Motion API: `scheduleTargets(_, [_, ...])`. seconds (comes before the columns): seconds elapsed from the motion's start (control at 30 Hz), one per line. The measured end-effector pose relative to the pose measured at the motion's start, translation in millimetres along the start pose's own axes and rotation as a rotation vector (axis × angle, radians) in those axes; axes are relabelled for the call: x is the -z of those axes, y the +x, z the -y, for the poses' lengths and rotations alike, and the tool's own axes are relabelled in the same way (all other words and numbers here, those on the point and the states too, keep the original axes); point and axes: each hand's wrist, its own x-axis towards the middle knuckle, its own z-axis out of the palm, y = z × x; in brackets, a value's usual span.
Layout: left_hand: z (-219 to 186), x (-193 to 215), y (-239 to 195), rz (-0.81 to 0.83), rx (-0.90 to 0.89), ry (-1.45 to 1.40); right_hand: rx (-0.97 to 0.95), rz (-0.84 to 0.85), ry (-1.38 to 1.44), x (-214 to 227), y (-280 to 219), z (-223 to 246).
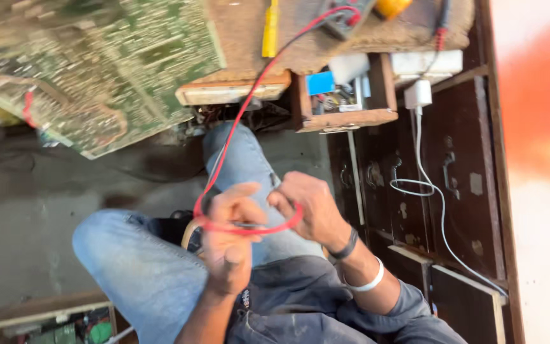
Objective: The person solders components onto a circuit board using a soldering iron and solder wire. They then use a multimeter to test the electrical connections on the board.
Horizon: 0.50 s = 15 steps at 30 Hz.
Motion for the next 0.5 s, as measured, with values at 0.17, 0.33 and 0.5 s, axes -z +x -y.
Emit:
scheduleTargets(0.17, [17.5, 30.0, -10.1, 0.405, 0.178, 0.706, 0.081, 0.209, 0.395, 16.3, -15.9, 26.6])
scheduleTargets(0.33, [26.8, 38.7, -34.2, 0.294, 0.173, 0.703, -0.076, 0.216, 0.446, 4.6, -33.2, 4.3])
scheduleTargets(0.5, [30.4, 57.9, -43.8, 0.063, 0.250, 0.617, -0.577, -0.478, 0.904, -35.4, -64.3, -105.2])
